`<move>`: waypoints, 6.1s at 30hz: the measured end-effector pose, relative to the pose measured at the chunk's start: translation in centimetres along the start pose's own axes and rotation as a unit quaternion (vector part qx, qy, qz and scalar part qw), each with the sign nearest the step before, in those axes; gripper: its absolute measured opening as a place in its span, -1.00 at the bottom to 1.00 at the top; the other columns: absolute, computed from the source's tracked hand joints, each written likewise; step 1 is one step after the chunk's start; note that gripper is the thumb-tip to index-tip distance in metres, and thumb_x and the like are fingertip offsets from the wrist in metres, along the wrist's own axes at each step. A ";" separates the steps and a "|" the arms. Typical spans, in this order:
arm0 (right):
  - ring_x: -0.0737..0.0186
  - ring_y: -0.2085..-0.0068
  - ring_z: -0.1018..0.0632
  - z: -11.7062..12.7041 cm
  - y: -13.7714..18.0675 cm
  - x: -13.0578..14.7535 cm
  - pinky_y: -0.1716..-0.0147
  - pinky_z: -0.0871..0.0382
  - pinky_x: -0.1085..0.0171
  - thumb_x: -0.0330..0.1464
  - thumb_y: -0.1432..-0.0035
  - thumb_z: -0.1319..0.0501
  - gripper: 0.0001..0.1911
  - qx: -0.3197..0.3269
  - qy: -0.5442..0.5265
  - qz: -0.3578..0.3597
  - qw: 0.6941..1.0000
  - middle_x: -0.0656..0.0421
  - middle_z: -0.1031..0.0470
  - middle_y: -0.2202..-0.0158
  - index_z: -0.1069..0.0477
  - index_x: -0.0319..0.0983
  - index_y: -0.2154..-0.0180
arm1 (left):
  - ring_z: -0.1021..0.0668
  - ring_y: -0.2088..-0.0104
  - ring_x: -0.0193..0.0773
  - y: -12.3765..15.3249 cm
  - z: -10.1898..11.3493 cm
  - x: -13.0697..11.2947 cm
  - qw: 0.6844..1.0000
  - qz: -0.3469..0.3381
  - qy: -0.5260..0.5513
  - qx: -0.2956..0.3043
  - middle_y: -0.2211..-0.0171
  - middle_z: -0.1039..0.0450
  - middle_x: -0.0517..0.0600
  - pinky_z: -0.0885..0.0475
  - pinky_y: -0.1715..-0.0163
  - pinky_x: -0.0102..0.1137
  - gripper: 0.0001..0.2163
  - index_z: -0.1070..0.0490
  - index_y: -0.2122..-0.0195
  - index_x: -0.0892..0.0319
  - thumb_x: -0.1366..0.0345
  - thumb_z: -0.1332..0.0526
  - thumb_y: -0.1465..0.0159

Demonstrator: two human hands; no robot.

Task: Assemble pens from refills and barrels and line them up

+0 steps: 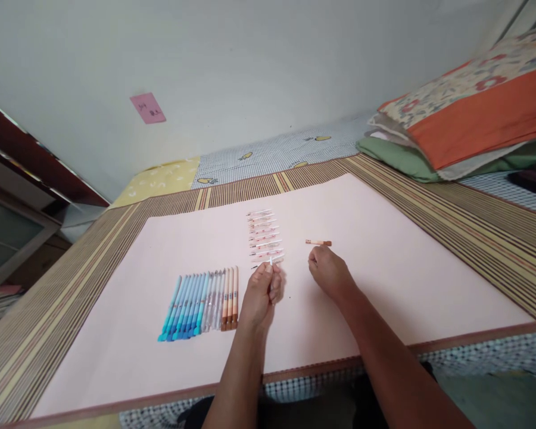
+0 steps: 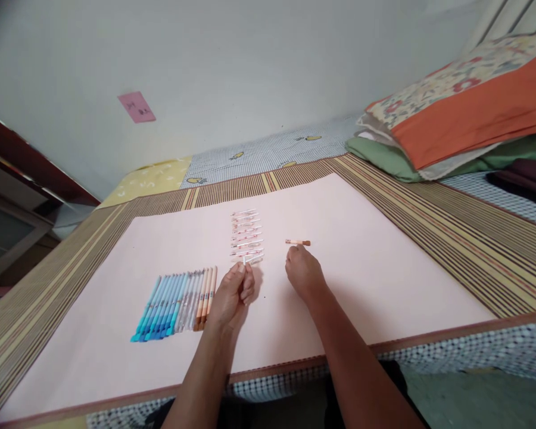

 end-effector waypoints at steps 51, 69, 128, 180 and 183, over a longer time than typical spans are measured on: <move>0.02 0.17 -0.43 2.0 -0.9 -2.1 0.23 -0.19 0.15 -0.45 -0.25 -0.16 -0.83 -0.064 0.043 0.002 0.997 -0.01 -0.51 0.22 -0.54 -0.23 0.25 | -0.05 0.67 -0.53 -0.1 2.3 -1.4 0.993 -0.036 -0.057 -0.099 0.65 -0.07 -0.27 0.13 0.65 -0.53 -0.66 -0.32 0.33 0.18 0.13 -0.44 -0.09; 0.34 0.51 -0.34 -0.8 1.1 4.2 0.51 -0.22 0.31 -0.18 -0.09 -0.36 -0.71 0.108 -0.558 0.046 0.822 0.28 -0.35 0.57 -0.56 -0.24 0.22 | -0.06 0.67 -0.54 0.3 2.4 -3.7 0.990 -0.037 -0.109 -0.079 0.65 -0.09 -0.25 0.10 0.64 -0.55 -0.65 -0.35 0.36 0.18 0.11 -0.46 -0.06; 0.45 0.47 -0.38 -4.0 1.6 4.7 0.51 -0.27 0.42 -0.30 0.09 -0.53 -0.72 0.129 -0.841 -0.123 0.511 0.26 -0.44 0.44 -0.54 -0.25 0.33 | -0.14 0.71 -0.56 0.7 -0.8 -0.6 0.994 0.092 0.063 0.010 0.63 -0.30 -0.19 0.01 0.61 -0.52 -0.73 -0.41 0.29 0.24 0.16 -0.39 -0.18; 0.39 0.49 -0.29 -3.2 2.2 6.9 0.49 -0.15 0.35 -0.10 0.01 -0.46 -0.64 0.224 -0.683 -0.001 0.695 0.27 -0.33 0.51 -0.50 -0.25 0.39 | -0.06 0.73 -0.58 1.7 -3.6 0.3 0.990 0.122 -0.001 0.070 0.64 -0.24 -0.21 0.02 0.67 -0.54 -0.74 -0.31 0.30 0.22 0.17 -0.34 -0.23; 0.39 0.51 -0.31 -3.2 2.1 6.6 0.50 -0.16 0.34 -0.11 0.00 -0.45 -0.65 0.195 -0.663 -0.013 0.723 0.29 -0.33 0.54 -0.47 -0.25 0.43 | -0.07 0.72 -0.57 1.4 -3.1 0.2 0.993 0.102 -0.033 0.048 0.64 -0.28 -0.19 0.04 0.68 -0.55 -0.71 -0.30 0.30 0.21 0.12 -0.34 -0.23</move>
Point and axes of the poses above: each hand's wrist, its own y-axis away from the middle knuckle, its own z-axis out of the back of the hand, x = y × z, the point moved 10 cm from there along -y, towards the middle knuckle
